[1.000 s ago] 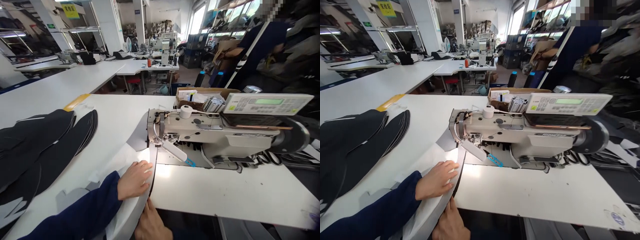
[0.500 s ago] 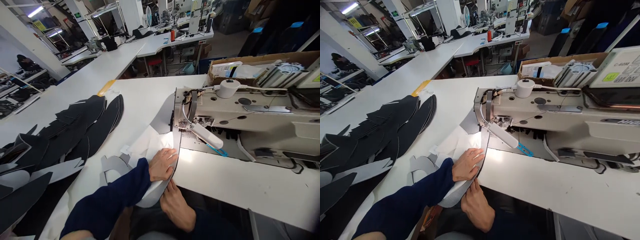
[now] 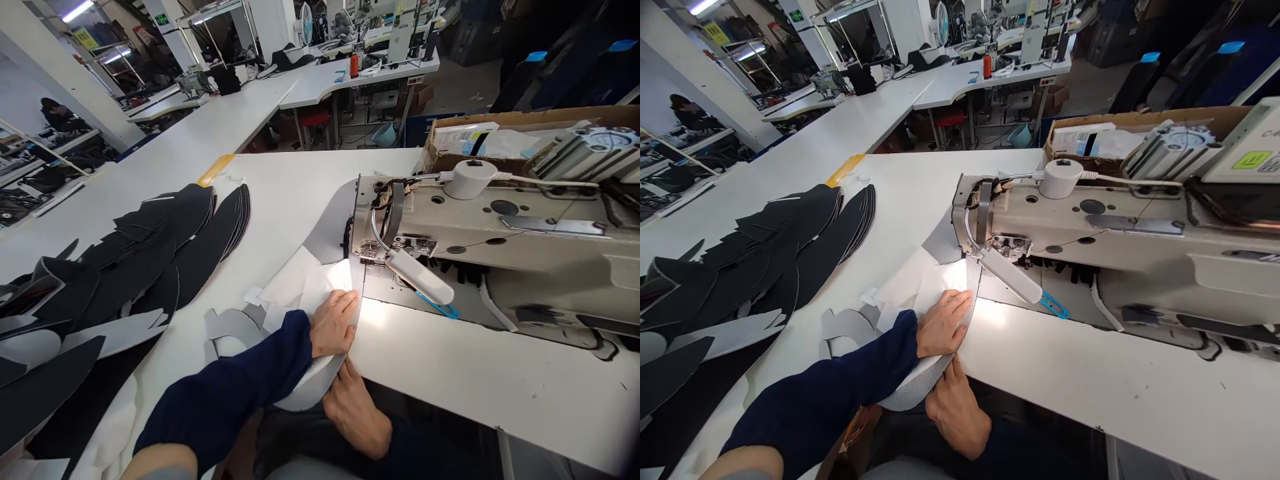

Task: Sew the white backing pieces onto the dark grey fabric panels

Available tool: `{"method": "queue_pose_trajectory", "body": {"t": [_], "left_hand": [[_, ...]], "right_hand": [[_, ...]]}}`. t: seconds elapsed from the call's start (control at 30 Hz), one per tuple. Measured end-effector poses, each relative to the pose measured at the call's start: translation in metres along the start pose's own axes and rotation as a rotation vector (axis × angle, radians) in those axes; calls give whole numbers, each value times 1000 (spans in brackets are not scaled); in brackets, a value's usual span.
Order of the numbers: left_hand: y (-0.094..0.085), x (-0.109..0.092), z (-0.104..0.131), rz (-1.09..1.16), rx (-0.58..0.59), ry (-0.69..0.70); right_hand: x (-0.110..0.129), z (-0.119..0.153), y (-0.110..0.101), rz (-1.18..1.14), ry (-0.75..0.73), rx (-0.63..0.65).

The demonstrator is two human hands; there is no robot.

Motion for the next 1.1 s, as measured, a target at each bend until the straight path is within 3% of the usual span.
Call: {"method": "queue_pose_trajectory", "body": {"t": [0.2,0.4,0.6,0.7,0.9,1.1], "left_hand": [[-1,6,-17,-40,15,-4],[-1,18,-39,-82,0,-16],[-4,23,-60,-152,6,-33],[-14,14,-47,-205,93,-8],[-32,-5,15,-296,212,107],[-20,3,18,-276,213,95]], "right_hand": [[-9,-7,5,-6,21,-2],[-15,-20,12,23,146,-49],[-1,-18,16,-39,71,-1],[7,-16,12,-71,20,45],[8,-16,7,-83,49,-8],[10,-15,10,-66,74,2]]}}
Point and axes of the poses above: each hand's wrist, its own z-axis away from the middle knuckle, its own y-axis out of the palm, x = y × z, the point moved 5 cm from there along -z, towards the middle knuckle, and after that the axes turned 5 degrees about -x, right-handed, at the moved point
